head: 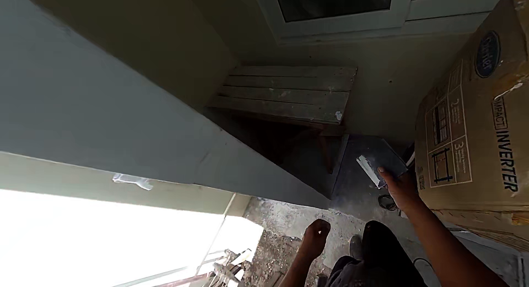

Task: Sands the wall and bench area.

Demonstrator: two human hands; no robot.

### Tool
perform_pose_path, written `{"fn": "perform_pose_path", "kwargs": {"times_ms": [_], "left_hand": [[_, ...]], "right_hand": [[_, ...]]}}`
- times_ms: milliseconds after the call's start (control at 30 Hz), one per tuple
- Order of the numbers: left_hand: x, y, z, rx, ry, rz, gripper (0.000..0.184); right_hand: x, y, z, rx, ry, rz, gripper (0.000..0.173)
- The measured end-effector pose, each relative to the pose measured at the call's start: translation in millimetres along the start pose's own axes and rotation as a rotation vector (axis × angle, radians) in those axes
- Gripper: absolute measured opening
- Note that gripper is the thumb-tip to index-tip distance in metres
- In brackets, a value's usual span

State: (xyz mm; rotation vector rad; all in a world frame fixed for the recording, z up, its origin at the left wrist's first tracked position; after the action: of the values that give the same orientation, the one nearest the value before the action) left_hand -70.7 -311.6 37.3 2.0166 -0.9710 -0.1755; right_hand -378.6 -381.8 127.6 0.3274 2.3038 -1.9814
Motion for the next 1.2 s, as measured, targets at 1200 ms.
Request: {"fn": "perform_pose_path", "kwargs": {"times_ms": [1200], "left_hand": [[106.0,82.3,244.1,0.469,-0.53,0.293,0.034]], "right_hand": [[-114.7,-34.8,427.4,0.27,-0.264,-0.899,0.067]]}}
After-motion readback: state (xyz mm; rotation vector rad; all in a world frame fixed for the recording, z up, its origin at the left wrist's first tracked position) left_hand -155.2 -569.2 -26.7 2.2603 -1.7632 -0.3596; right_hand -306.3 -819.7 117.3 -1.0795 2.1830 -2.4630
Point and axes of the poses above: each hand's wrist, its own z-axis towards the middle knuckle, its own x-axis out of the back of the hand, y = z × x, the point moved 8 cm from there along z, towards the middle knuckle, and after that the axes turned 15 degrees about -y, right-handed, at the moved point
